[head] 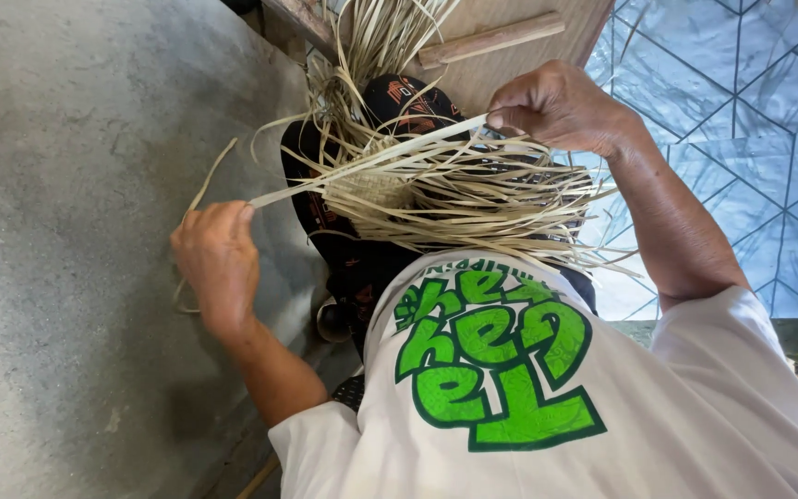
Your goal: Weaving thin bamboo strips to create a base for a handcrafted item.
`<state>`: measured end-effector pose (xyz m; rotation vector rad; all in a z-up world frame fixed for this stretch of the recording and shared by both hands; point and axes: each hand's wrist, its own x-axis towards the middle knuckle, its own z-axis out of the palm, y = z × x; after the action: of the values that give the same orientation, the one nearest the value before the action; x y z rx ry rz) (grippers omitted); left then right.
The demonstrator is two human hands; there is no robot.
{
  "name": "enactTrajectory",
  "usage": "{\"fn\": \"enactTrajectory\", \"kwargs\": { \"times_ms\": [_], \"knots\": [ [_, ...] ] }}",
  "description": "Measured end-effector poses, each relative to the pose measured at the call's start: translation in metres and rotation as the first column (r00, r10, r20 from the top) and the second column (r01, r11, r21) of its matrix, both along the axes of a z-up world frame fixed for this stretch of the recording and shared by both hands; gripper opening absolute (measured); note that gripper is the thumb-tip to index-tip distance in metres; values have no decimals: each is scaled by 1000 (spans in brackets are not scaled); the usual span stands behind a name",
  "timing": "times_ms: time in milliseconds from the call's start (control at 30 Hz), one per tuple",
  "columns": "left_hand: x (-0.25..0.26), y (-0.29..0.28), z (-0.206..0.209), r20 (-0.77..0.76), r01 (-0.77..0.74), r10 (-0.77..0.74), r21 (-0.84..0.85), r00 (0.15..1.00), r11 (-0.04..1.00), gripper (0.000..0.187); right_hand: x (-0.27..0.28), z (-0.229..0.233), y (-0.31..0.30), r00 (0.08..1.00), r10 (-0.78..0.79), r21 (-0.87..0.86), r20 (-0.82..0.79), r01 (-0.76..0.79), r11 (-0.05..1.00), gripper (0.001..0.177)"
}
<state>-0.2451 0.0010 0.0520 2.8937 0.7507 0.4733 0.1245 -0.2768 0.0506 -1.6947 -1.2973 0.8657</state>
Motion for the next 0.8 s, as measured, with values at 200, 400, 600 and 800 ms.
{"fn": "enactTrajectory", "kwargs": {
  "times_ms": [200, 400, 600, 800],
  "knots": [
    [86, -70, 52, 30, 153, -150, -143, 988, 978, 33, -66, -22, 33, 714, 154, -95, 683, -122, 988, 18],
    [101, -82, -26, 56, 360, -361, -311, 931, 880, 26, -109, 10, 66, 766, 162, -59, 622, -160, 985, 9],
    [85, -59, -30, 207, 384, -326, -396, 922, 834, 14, -88, 20, 63, 905, 220, -89, 365, -201, 976, 17],
    [60, -49, 6, 45, 227, -236, -491, 971, 841, 27, -19, -13, 41, 926, 220, -63, 306, -211, 975, 16]
  ]
}}
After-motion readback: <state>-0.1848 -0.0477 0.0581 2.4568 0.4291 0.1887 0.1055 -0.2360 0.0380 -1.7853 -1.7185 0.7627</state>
